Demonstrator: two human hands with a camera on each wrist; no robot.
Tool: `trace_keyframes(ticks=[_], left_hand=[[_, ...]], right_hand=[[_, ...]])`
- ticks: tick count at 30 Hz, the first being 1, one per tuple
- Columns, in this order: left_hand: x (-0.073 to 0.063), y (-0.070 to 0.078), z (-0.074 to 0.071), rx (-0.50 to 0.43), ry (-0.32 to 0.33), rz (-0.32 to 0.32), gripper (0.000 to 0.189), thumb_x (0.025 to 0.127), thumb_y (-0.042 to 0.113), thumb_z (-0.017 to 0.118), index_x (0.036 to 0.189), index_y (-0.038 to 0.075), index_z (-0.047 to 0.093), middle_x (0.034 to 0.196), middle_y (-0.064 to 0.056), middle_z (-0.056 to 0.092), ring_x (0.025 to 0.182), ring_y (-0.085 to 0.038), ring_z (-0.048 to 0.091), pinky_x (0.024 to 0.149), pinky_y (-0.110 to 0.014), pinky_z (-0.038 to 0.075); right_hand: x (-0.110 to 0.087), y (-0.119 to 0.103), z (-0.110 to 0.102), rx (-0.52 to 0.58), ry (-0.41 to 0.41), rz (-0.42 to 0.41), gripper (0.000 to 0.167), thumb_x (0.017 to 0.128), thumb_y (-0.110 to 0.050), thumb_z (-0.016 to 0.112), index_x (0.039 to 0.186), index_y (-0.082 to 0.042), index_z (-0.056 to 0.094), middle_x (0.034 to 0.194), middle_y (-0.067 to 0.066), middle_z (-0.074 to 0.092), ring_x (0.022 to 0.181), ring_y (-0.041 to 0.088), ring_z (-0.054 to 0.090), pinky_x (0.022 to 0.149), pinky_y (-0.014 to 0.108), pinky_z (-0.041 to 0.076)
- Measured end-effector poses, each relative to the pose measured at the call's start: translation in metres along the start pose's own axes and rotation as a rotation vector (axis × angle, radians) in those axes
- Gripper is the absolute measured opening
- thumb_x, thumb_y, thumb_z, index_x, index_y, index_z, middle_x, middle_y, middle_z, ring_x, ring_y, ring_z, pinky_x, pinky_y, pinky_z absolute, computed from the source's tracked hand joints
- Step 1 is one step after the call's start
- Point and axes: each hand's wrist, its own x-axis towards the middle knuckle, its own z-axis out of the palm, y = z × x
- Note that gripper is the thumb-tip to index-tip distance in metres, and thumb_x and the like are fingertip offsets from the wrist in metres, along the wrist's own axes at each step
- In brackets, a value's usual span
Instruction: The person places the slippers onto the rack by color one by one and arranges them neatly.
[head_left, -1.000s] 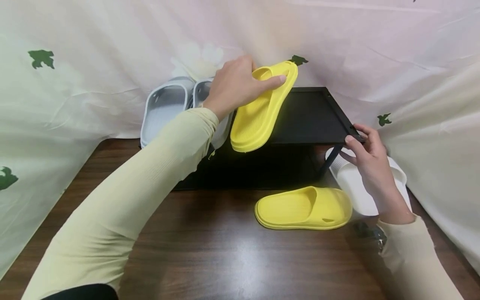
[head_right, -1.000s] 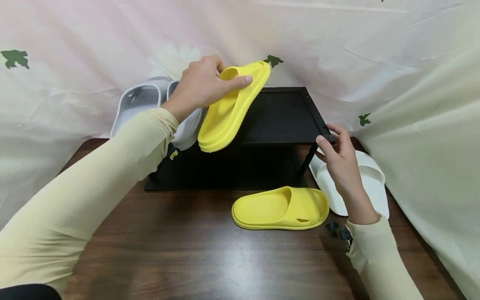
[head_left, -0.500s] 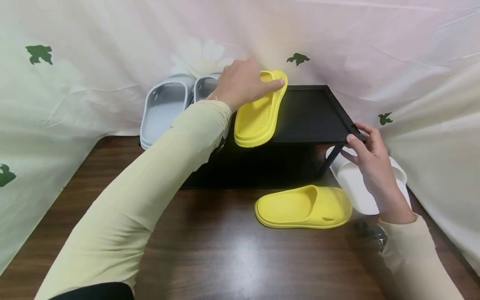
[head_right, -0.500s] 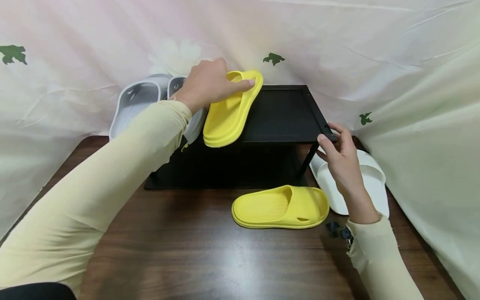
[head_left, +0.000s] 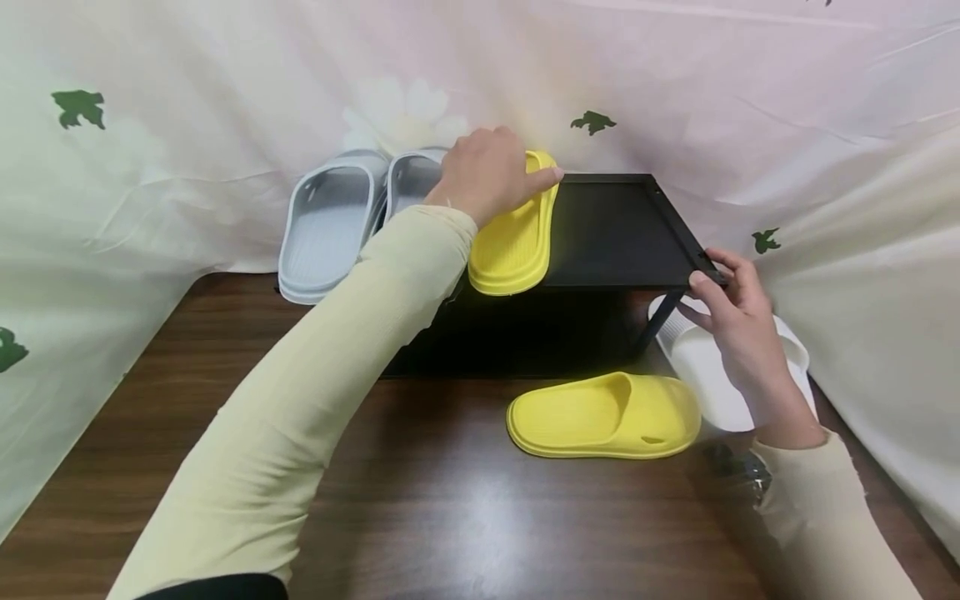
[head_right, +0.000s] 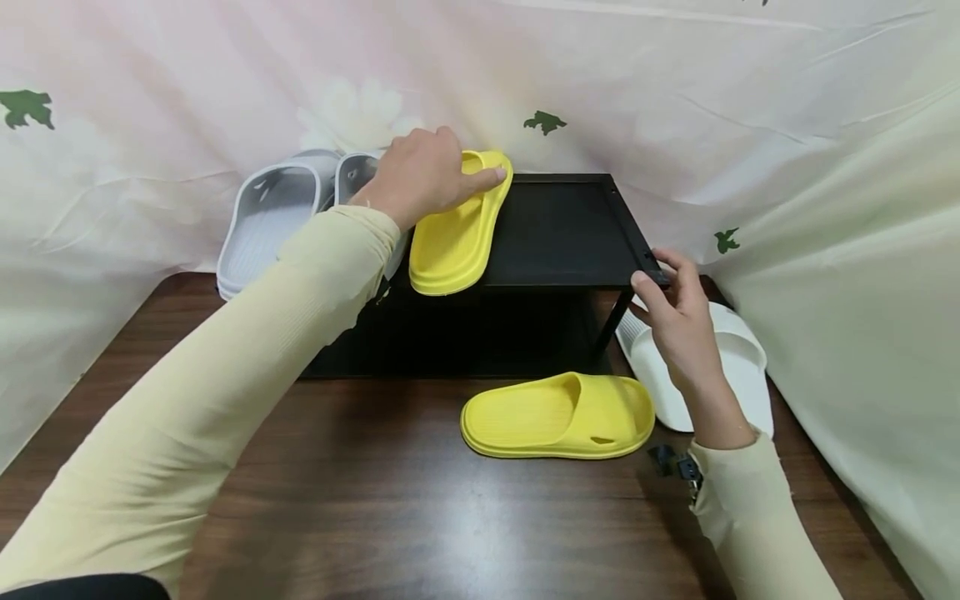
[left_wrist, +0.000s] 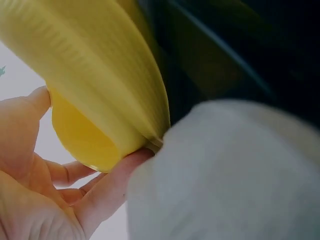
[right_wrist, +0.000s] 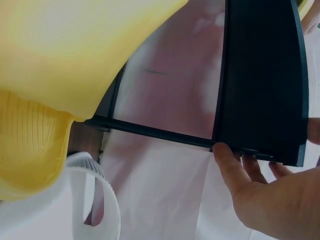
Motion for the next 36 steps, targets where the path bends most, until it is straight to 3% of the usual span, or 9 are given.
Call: trace_keyframes(ticks=[8, 21, 28, 36], left_hand=[[0.006, 0.005, 0.001, 0.048, 0.004, -0.006, 0.057, 0.098, 0.071, 0.041, 0.076, 0.018, 0.046, 0.086, 0.0, 0.05, 0.08, -0.017, 0.052, 0.059, -0.025, 0.044], [0.009, 0.012, 0.003, 0.1, -0.002, -0.055, 0.059, 0.095, 0.075, 0.04, 0.087, 0.017, 0.046, 0.104, -0.003, 0.054, 0.092, -0.018, 0.054, 0.065, -0.027, 0.049], [0.011, 0.015, 0.002, 0.104, -0.027, -0.062, 0.06, 0.093, 0.078, 0.041, 0.084, 0.019, 0.046, 0.095, 0.0, 0.051, 0.086, -0.016, 0.053, 0.063, -0.025, 0.049], [0.013, 0.02, 0.003, 0.162, -0.043, -0.047, 0.06, 0.094, 0.078, 0.038, 0.083, 0.019, 0.047, 0.097, -0.001, 0.053, 0.089, -0.018, 0.056, 0.065, -0.028, 0.052]], right_hand=[[-0.002, -0.002, 0.0, -0.029, 0.007, -0.008, 0.036, 0.103, -0.007, 0.057, 0.136, -0.018, 0.048, 0.117, 0.007, 0.045, 0.097, 0.014, 0.058, 0.08, 0.017, 0.054], [-0.004, -0.004, 0.0, -0.026, 0.007, -0.013, 0.036, 0.102, -0.006, 0.057, 0.135, -0.019, 0.049, 0.116, 0.006, 0.046, 0.097, 0.014, 0.058, 0.08, 0.017, 0.054], [-0.005, -0.004, -0.001, -0.02, -0.003, -0.019, 0.037, 0.102, -0.007, 0.058, 0.136, -0.018, 0.048, 0.118, 0.007, 0.046, 0.099, 0.015, 0.057, 0.081, 0.018, 0.054], [-0.005, -0.005, -0.001, -0.025, 0.005, -0.009, 0.037, 0.103, -0.007, 0.058, 0.136, -0.018, 0.048, 0.118, 0.007, 0.046, 0.098, 0.015, 0.058, 0.08, 0.018, 0.054]])
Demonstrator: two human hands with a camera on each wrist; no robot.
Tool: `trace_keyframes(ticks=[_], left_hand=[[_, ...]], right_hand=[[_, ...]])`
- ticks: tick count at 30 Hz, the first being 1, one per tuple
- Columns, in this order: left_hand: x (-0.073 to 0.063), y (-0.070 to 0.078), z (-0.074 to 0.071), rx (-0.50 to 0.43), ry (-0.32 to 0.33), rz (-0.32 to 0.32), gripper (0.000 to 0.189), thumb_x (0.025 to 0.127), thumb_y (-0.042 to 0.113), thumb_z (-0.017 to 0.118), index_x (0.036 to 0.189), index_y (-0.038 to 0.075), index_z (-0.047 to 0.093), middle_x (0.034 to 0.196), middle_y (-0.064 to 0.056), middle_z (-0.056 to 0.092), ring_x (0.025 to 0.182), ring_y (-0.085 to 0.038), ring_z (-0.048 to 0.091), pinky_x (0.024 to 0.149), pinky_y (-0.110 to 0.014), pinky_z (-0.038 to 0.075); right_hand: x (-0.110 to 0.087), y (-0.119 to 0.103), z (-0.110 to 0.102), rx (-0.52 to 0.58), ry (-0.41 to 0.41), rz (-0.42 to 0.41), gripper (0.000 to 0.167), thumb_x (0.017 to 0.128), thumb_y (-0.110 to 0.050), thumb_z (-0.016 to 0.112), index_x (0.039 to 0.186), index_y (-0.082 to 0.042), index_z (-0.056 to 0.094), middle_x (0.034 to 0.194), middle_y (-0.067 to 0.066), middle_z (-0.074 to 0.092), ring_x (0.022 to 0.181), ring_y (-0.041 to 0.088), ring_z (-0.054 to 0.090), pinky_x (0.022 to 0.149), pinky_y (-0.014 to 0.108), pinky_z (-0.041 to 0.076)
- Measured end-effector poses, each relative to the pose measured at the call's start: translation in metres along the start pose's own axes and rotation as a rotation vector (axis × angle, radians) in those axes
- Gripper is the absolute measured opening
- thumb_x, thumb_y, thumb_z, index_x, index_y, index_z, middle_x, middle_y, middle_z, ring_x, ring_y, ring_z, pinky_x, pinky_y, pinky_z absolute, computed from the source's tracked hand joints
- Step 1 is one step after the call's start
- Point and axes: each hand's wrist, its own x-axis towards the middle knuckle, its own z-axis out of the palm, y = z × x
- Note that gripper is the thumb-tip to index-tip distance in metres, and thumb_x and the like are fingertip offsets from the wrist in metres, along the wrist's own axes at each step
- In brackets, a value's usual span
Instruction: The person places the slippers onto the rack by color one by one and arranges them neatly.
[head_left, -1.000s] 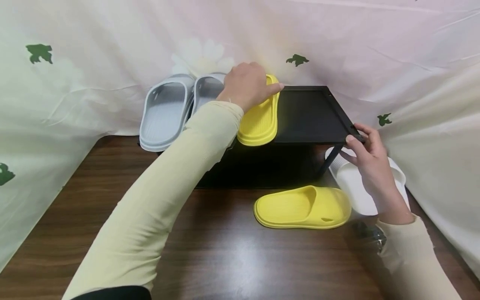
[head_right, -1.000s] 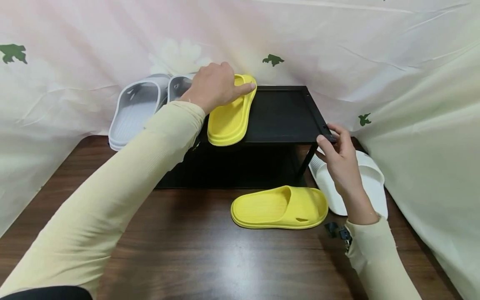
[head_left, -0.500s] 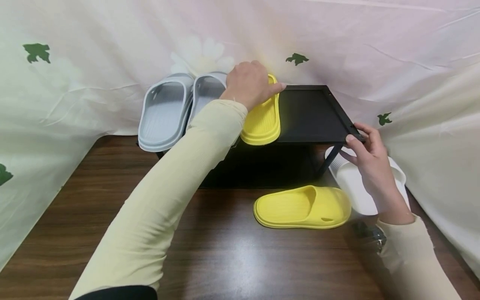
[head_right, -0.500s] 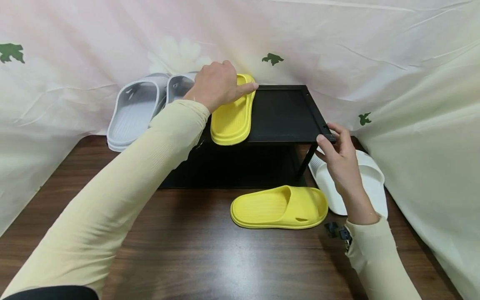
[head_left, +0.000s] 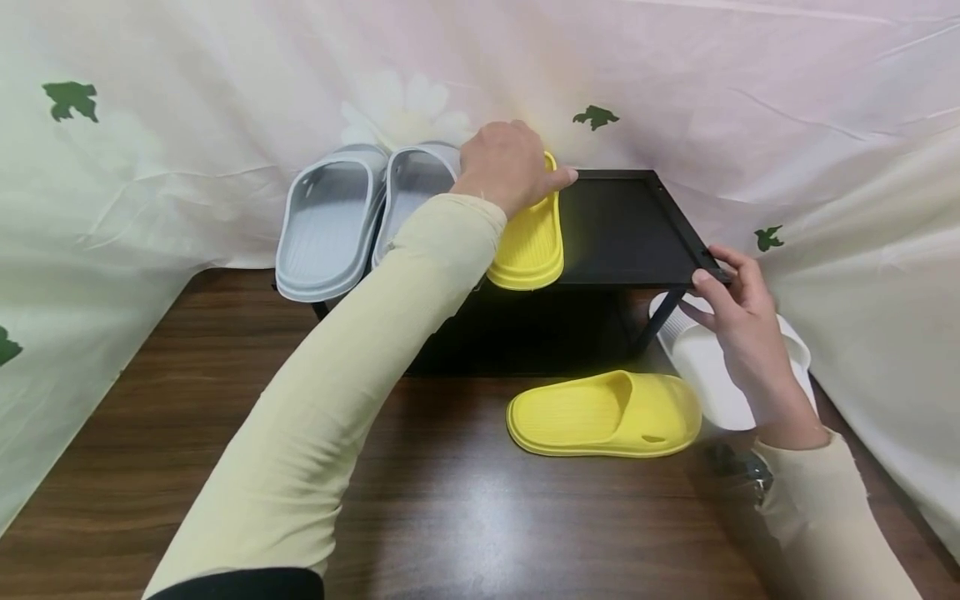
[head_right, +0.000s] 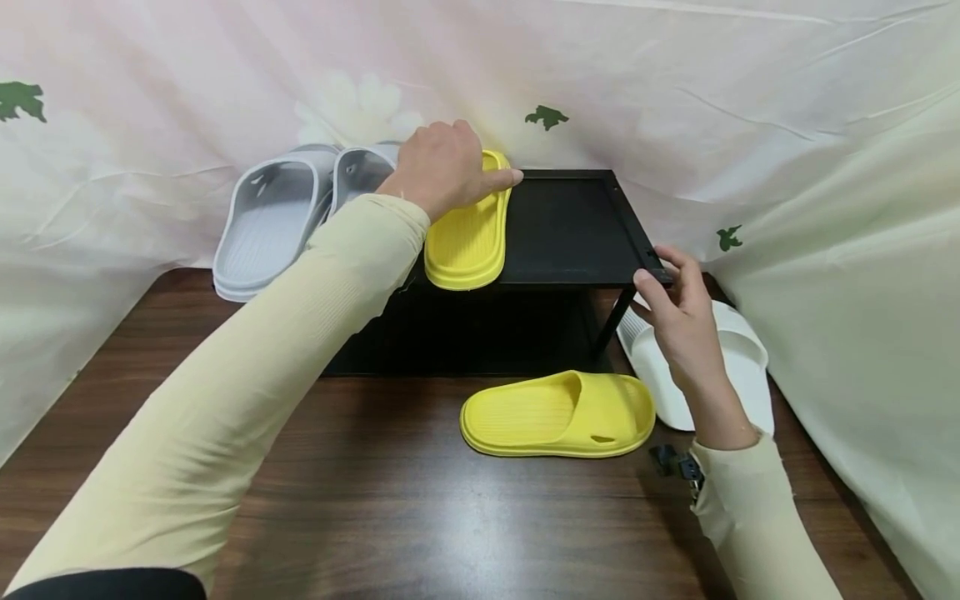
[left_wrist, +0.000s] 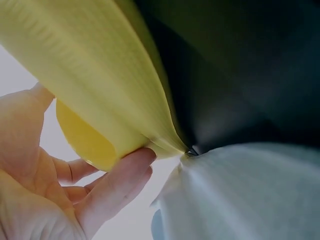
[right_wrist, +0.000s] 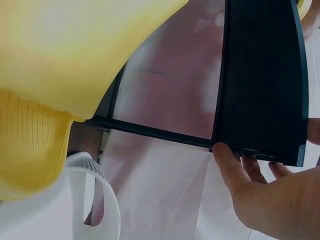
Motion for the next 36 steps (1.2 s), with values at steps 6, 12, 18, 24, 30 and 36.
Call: trace_keyframes(ticks=[6, 12, 18, 24, 30, 36], left_hand=[[0.0018, 0.0042, 0.0014, 0.04, 0.005, 0.0, 0.063, 0.093, 0.079, 0.036, 0.09, 0.018, 0.051, 0.104, -0.003, 0.056, 0.096, -0.021, 0.059, 0.069, -0.031, 0.054], [0.002, 0.0073, 0.0046, 0.055, 0.04, 0.0, 0.072, 0.093, 0.078, 0.039, 0.111, 0.011, 0.058, 0.11, -0.006, 0.061, 0.1, -0.023, 0.061, 0.077, -0.035, 0.056], [0.0022, 0.0093, 0.0068, 0.064, 0.061, 0.011, 0.07, 0.093, 0.078, 0.041, 0.109, 0.013, 0.06, 0.11, -0.006, 0.062, 0.099, -0.023, 0.062, 0.078, -0.036, 0.057], [0.002, 0.0103, 0.0068, 0.085, 0.067, 0.021, 0.066, 0.093, 0.079, 0.04, 0.097, 0.014, 0.056, 0.106, -0.005, 0.061, 0.094, -0.022, 0.062, 0.075, -0.034, 0.057], [-0.0011, 0.0084, 0.0064, 0.092, 0.083, 0.037, 0.066, 0.092, 0.081, 0.037, 0.081, 0.017, 0.047, 0.092, -0.002, 0.054, 0.085, -0.02, 0.06, 0.064, -0.029, 0.053], [-0.0038, 0.0082, 0.0037, 0.057, 0.072, 0.044, 0.065, 0.091, 0.081, 0.039, 0.086, 0.016, 0.047, 0.089, 0.0, 0.05, 0.083, -0.018, 0.057, 0.062, -0.028, 0.051]], right_hand=[[0.0003, -0.0001, -0.0004, 0.001, -0.001, -0.002, 0.037, 0.102, -0.008, 0.058, 0.137, -0.017, 0.048, 0.119, 0.007, 0.046, 0.099, 0.015, 0.059, 0.08, 0.018, 0.054], [0.0005, -0.0002, -0.0005, 0.008, -0.003, -0.009, 0.039, 0.102, -0.008, 0.059, 0.138, -0.015, 0.047, 0.12, 0.007, 0.046, 0.099, 0.017, 0.058, 0.081, 0.019, 0.054], [-0.0008, -0.0011, -0.0007, 0.017, -0.007, -0.008, 0.04, 0.102, -0.008, 0.059, 0.139, -0.013, 0.046, 0.121, 0.007, 0.046, 0.1, 0.017, 0.057, 0.082, 0.019, 0.054], [-0.0007, -0.0014, -0.0015, 0.008, 0.0, 0.002, 0.039, 0.102, -0.007, 0.058, 0.139, -0.015, 0.047, 0.12, 0.007, 0.046, 0.1, 0.016, 0.058, 0.081, 0.018, 0.054], [-0.0004, -0.0015, -0.0019, 0.021, -0.001, 0.004, 0.036, 0.103, -0.006, 0.058, 0.135, -0.018, 0.048, 0.119, 0.007, 0.045, 0.098, 0.015, 0.058, 0.081, 0.019, 0.055], [-0.0007, -0.0015, -0.0028, 0.018, 0.005, 0.003, 0.036, 0.103, -0.006, 0.057, 0.136, -0.017, 0.048, 0.119, 0.007, 0.045, 0.098, 0.015, 0.058, 0.081, 0.019, 0.055]])
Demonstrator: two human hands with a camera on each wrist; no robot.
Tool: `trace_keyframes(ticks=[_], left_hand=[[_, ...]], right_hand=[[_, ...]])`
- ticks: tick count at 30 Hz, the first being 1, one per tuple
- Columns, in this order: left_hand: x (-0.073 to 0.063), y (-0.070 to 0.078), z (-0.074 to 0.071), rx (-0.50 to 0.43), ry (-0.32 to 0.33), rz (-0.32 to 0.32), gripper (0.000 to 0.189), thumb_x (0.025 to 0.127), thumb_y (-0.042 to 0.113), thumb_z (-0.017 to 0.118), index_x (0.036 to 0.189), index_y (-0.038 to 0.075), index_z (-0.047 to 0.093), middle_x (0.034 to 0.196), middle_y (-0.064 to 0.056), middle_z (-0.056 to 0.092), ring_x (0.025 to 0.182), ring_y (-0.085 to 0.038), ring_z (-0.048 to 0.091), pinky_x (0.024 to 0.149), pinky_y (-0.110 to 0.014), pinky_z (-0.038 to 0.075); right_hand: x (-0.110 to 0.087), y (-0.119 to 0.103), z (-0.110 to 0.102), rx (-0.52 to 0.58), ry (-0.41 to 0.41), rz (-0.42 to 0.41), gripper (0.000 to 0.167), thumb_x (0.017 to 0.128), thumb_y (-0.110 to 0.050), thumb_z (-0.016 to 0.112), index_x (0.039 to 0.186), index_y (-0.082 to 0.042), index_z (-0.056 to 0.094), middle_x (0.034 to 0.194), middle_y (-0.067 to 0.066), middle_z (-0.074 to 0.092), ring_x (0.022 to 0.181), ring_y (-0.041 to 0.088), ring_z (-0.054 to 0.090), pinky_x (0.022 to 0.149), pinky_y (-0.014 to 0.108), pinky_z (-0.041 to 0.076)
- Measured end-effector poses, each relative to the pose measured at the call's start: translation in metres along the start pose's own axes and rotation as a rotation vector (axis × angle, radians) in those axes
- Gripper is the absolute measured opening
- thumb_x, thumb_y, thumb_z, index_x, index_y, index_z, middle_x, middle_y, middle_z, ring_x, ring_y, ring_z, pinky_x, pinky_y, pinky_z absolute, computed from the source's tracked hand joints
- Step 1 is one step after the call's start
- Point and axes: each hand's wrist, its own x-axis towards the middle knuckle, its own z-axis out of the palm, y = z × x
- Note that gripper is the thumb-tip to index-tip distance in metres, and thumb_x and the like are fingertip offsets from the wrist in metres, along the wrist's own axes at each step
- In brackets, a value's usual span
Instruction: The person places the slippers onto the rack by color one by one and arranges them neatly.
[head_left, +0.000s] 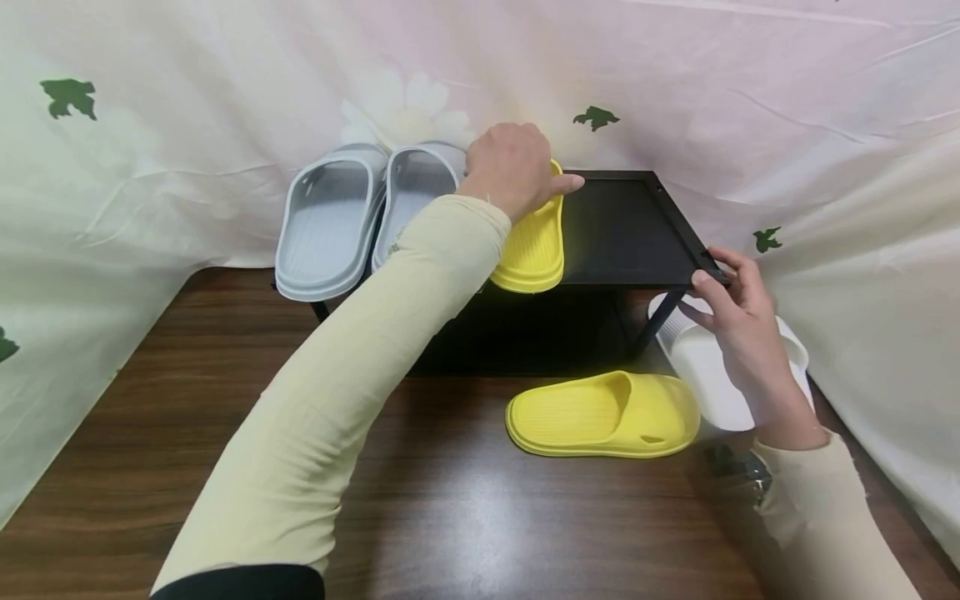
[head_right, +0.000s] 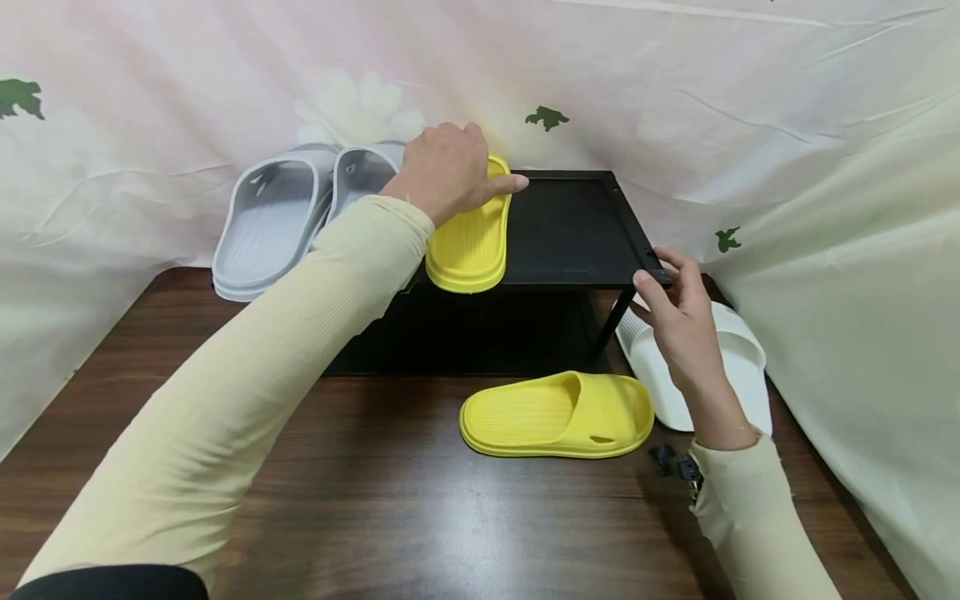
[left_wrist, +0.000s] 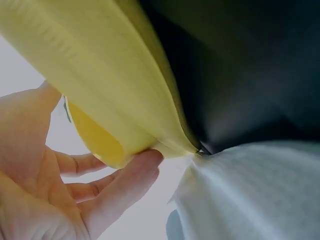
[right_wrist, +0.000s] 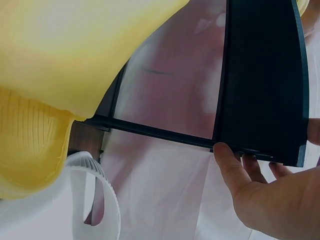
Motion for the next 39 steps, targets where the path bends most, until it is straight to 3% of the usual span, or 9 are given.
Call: trace_keyframes(ticks=[5, 16, 22, 26, 30, 36, 39], left_hand=[[-0.003, 0.001, -0.001, 0.011, -0.01, 0.005, 0.073, 0.093, 0.079, 0.038, 0.112, 0.011, 0.052, 0.1, -0.004, 0.056, 0.092, -0.021, 0.059, 0.072, -0.031, 0.053], [-0.022, 0.004, -0.011, 0.025, 0.027, 0.034, 0.083, 0.093, 0.081, 0.027, 0.138, 0.014, 0.049, 0.117, -0.009, 0.054, 0.105, -0.029, 0.05, 0.083, -0.042, 0.048], [-0.043, 0.006, -0.011, 0.023, 0.099, 0.08, 0.081, 0.094, 0.08, 0.027, 0.135, 0.015, 0.049, 0.117, -0.01, 0.056, 0.101, -0.03, 0.05, 0.078, -0.043, 0.049], [-0.053, 0.004, -0.008, -0.009, 0.113, 0.102, 0.079, 0.093, 0.081, 0.029, 0.136, 0.017, 0.049, 0.12, -0.009, 0.055, 0.103, -0.029, 0.051, 0.079, -0.043, 0.049], [-0.061, 0.0, -0.002, -0.03, 0.137, 0.135, 0.078, 0.094, 0.08, 0.03, 0.138, 0.018, 0.048, 0.12, -0.009, 0.056, 0.103, -0.03, 0.051, 0.081, -0.042, 0.049], [-0.073, 0.0, 0.009, -0.046, 0.163, 0.205, 0.079, 0.095, 0.078, 0.033, 0.145, 0.019, 0.048, 0.133, -0.009, 0.056, 0.115, -0.032, 0.053, 0.094, -0.046, 0.049], [-0.078, 0.003, 0.017, -0.059, 0.197, 0.262, 0.077, 0.095, 0.078, 0.035, 0.141, 0.018, 0.052, 0.135, -0.007, 0.055, 0.116, -0.03, 0.054, 0.091, -0.045, 0.05]], right_hand=[[-0.001, -0.001, 0.0, -0.003, -0.002, 0.0, 0.037, 0.102, -0.007, 0.058, 0.136, -0.016, 0.048, 0.122, 0.007, 0.045, 0.101, 0.014, 0.059, 0.081, 0.02, 0.055], [0.001, -0.002, 0.003, 0.014, -0.006, -0.003, 0.038, 0.102, -0.007, 0.058, 0.137, -0.015, 0.047, 0.12, 0.008, 0.045, 0.097, 0.015, 0.057, 0.082, 0.021, 0.055], [0.003, 0.0, 0.003, 0.006, -0.004, 0.008, 0.038, 0.102, -0.007, 0.058, 0.138, -0.014, 0.047, 0.118, 0.008, 0.045, 0.097, 0.015, 0.058, 0.081, 0.02, 0.055], [0.003, -0.001, 0.003, 0.008, -0.002, 0.006, 0.037, 0.102, -0.007, 0.057, 0.138, -0.015, 0.047, 0.119, 0.007, 0.045, 0.097, 0.015, 0.058, 0.081, 0.02, 0.055], [0.001, -0.002, 0.003, 0.019, -0.005, 0.0, 0.036, 0.102, -0.006, 0.057, 0.136, -0.016, 0.049, 0.121, 0.008, 0.045, 0.099, 0.014, 0.059, 0.081, 0.02, 0.056], [0.0, -0.001, 0.002, 0.011, -0.012, -0.008, 0.038, 0.102, -0.006, 0.058, 0.138, -0.014, 0.048, 0.122, 0.007, 0.046, 0.103, 0.012, 0.06, 0.081, 0.02, 0.055], [-0.003, 0.0, -0.001, 0.001, -0.006, -0.007, 0.037, 0.102, -0.006, 0.057, 0.137, -0.015, 0.048, 0.119, 0.008, 0.046, 0.099, 0.012, 0.06, 0.081, 0.019, 0.055]])
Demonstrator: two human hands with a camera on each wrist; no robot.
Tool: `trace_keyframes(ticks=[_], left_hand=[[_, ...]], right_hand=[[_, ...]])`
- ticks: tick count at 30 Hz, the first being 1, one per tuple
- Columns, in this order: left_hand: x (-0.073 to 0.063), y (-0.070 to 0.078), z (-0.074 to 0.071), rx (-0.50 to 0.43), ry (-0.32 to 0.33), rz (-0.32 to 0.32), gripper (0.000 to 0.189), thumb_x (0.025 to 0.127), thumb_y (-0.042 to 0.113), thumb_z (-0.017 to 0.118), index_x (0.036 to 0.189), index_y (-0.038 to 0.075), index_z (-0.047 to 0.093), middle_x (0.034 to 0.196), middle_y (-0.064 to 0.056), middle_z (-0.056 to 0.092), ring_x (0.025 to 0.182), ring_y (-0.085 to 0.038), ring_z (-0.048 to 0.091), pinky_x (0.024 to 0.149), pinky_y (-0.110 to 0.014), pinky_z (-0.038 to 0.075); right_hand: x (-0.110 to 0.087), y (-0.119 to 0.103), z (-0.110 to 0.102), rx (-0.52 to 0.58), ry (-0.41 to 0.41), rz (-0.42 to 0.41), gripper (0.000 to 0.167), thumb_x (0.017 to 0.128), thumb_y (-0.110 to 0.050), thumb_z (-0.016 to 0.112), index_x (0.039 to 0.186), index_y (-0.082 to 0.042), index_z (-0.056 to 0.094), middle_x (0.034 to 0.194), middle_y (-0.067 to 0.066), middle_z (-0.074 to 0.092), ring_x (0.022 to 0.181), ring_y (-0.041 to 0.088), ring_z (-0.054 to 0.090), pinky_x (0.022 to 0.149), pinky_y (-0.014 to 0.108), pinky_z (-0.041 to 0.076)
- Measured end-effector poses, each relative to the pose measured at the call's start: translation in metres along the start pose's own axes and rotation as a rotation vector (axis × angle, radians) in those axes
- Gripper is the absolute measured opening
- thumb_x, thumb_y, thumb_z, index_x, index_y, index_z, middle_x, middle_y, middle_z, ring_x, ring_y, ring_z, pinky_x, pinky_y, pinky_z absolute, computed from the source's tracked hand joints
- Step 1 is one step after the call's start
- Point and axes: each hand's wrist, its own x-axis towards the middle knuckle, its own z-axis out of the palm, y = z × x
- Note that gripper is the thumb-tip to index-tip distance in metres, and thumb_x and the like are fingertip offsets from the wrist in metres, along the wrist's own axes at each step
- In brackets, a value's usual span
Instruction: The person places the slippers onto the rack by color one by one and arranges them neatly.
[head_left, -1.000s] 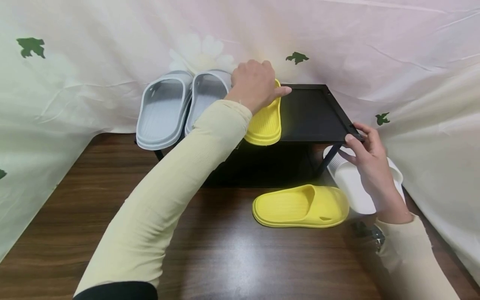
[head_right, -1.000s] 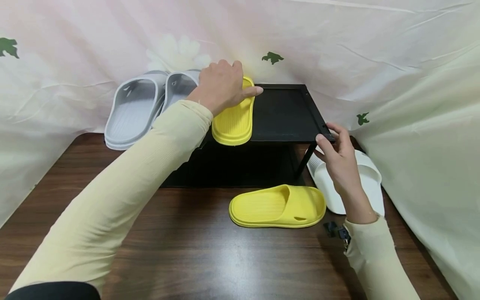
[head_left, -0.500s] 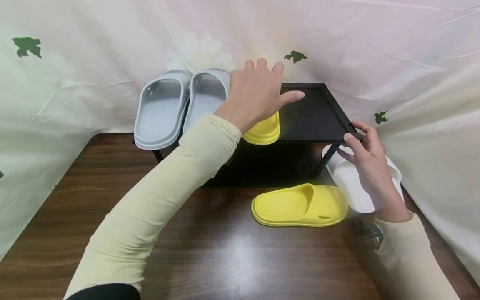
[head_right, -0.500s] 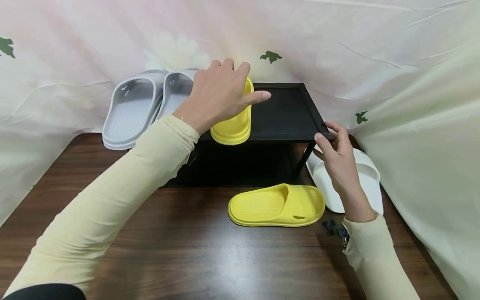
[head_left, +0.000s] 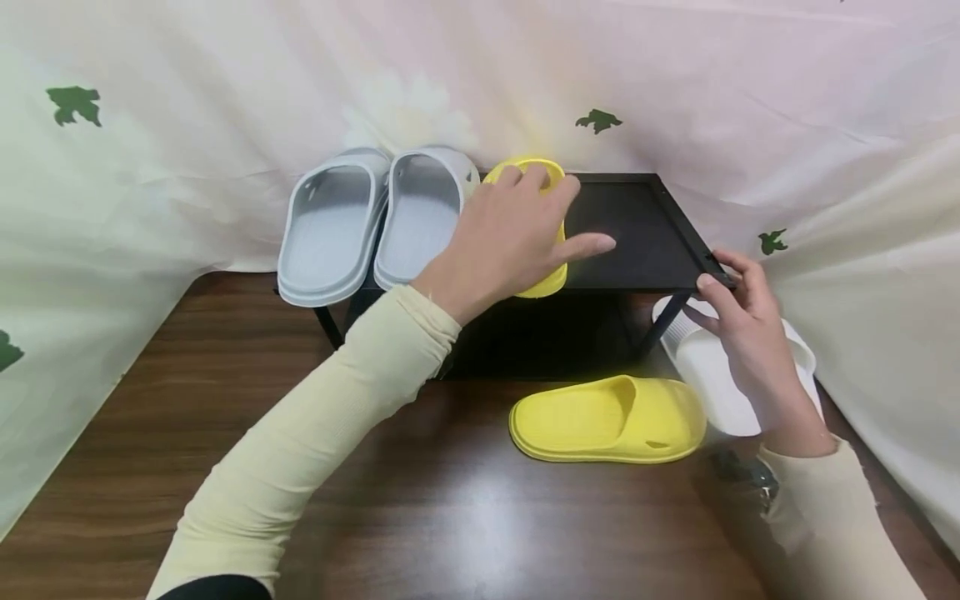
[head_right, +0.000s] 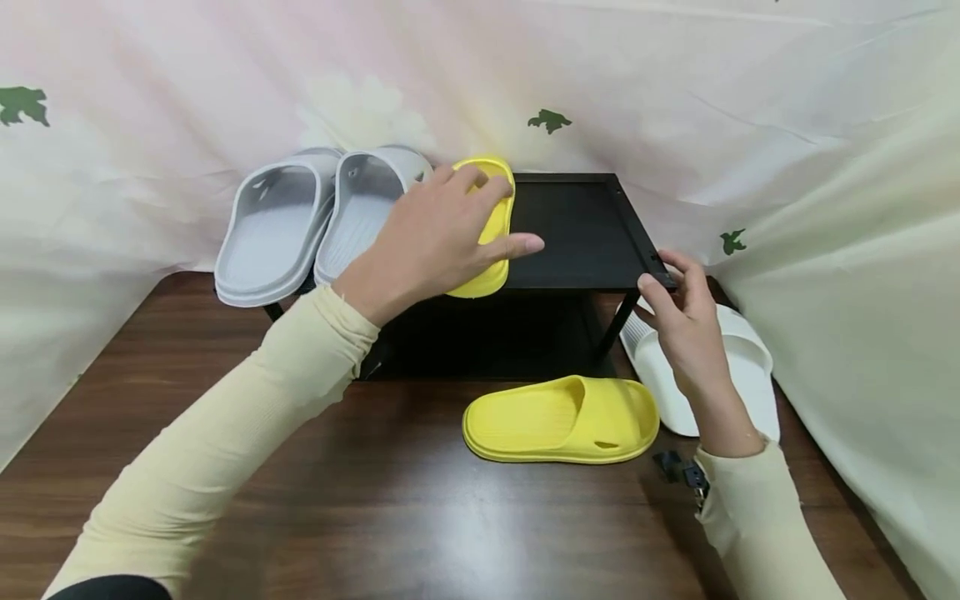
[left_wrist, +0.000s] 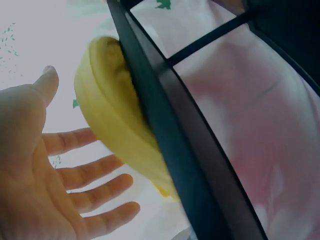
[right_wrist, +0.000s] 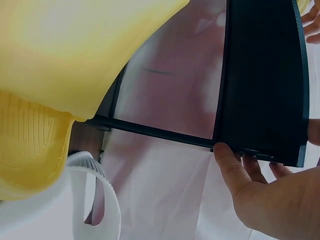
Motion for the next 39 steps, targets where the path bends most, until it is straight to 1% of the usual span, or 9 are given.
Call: trace_keyframes(ticks=[3, 6, 10, 13, 17, 22, 29, 35, 39], left_hand=[[-0.007, 0.002, 0.008, -0.025, 0.05, 0.057, 0.075, 0.095, 0.077, 0.039, 0.138, 0.018, 0.055, 0.133, -0.007, 0.055, 0.117, -0.027, 0.053, 0.089, -0.045, 0.05], [-0.014, 0.003, 0.014, -0.044, 0.126, 0.108, 0.073, 0.094, 0.075, 0.045, 0.137, 0.017, 0.058, 0.131, -0.008, 0.056, 0.116, -0.026, 0.053, 0.087, -0.044, 0.05], [-0.022, 0.004, 0.021, -0.06, 0.228, 0.153, 0.07, 0.093, 0.073, 0.05, 0.131, 0.014, 0.062, 0.121, -0.008, 0.059, 0.109, -0.026, 0.056, 0.08, -0.041, 0.052], [-0.026, 0.005, 0.025, -0.056, 0.278, 0.189, 0.069, 0.094, 0.071, 0.052, 0.13, 0.014, 0.063, 0.12, -0.009, 0.061, 0.111, -0.027, 0.057, 0.083, -0.041, 0.052], [-0.034, 0.009, 0.031, -0.025, 0.319, 0.239, 0.068, 0.095, 0.07, 0.052, 0.131, 0.014, 0.063, 0.125, -0.011, 0.062, 0.121, -0.031, 0.057, 0.096, -0.044, 0.05], [-0.045, 0.019, 0.039, 0.019, 0.358, 0.278, 0.067, 0.095, 0.072, 0.048, 0.127, 0.015, 0.064, 0.129, -0.012, 0.062, 0.123, -0.032, 0.057, 0.101, -0.045, 0.048], [-0.056, 0.031, 0.057, -0.018, 0.422, 0.377, 0.058, 0.098, 0.065, 0.052, 0.122, 0.015, 0.068, 0.131, -0.015, 0.062, 0.131, -0.036, 0.052, 0.113, -0.044, 0.038], [-0.059, 0.038, 0.066, -0.026, 0.488, 0.428, 0.05, 0.1, 0.058, 0.053, 0.117, 0.014, 0.07, 0.13, -0.015, 0.062, 0.133, -0.036, 0.048, 0.12, -0.041, 0.026], [-0.061, 0.042, 0.072, -0.006, 0.511, 0.459, 0.049, 0.102, 0.056, 0.05, 0.115, 0.014, 0.071, 0.127, -0.013, 0.064, 0.131, -0.034, 0.05, 0.119, -0.041, 0.028]], right_hand=[[-0.002, 0.001, -0.002, 0.002, 0.007, -0.001, 0.037, 0.102, -0.005, 0.057, 0.137, -0.015, 0.049, 0.119, 0.008, 0.046, 0.097, 0.012, 0.061, 0.08, 0.02, 0.055], [-0.002, 0.001, -0.002, 0.005, 0.009, -0.002, 0.036, 0.102, -0.006, 0.057, 0.136, -0.015, 0.049, 0.119, 0.008, 0.046, 0.097, 0.011, 0.062, 0.08, 0.02, 0.055], [-0.002, 0.001, -0.002, -0.01, 0.008, -0.005, 0.037, 0.102, -0.006, 0.057, 0.137, -0.016, 0.048, 0.12, 0.008, 0.046, 0.099, 0.012, 0.061, 0.081, 0.019, 0.054], [-0.001, 0.001, -0.002, -0.01, 0.007, -0.002, 0.036, 0.103, -0.006, 0.057, 0.136, -0.017, 0.048, 0.12, 0.007, 0.045, 0.099, 0.011, 0.061, 0.08, 0.019, 0.054], [0.0, 0.001, -0.002, 0.009, 0.008, 0.008, 0.035, 0.103, -0.005, 0.057, 0.134, -0.017, 0.049, 0.121, 0.007, 0.045, 0.099, 0.01, 0.062, 0.08, 0.019, 0.055], [0.001, 0.001, 0.0, 0.004, 0.005, -0.001, 0.036, 0.102, -0.007, 0.057, 0.136, -0.016, 0.048, 0.122, 0.007, 0.045, 0.101, 0.013, 0.059, 0.081, 0.019, 0.054], [0.004, -0.001, 0.003, -0.004, 0.006, -0.009, 0.036, 0.102, -0.006, 0.059, 0.135, -0.016, 0.049, 0.123, 0.007, 0.045, 0.105, 0.011, 0.059, 0.081, 0.02, 0.055], [0.004, -0.001, 0.002, -0.003, 0.009, -0.002, 0.035, 0.102, -0.005, 0.058, 0.134, -0.018, 0.05, 0.123, 0.006, 0.044, 0.105, 0.01, 0.06, 0.081, 0.02, 0.055], [0.004, -0.001, 0.001, -0.013, 0.011, -0.005, 0.036, 0.103, -0.006, 0.057, 0.135, -0.017, 0.049, 0.123, 0.006, 0.044, 0.105, 0.012, 0.059, 0.081, 0.019, 0.055]])
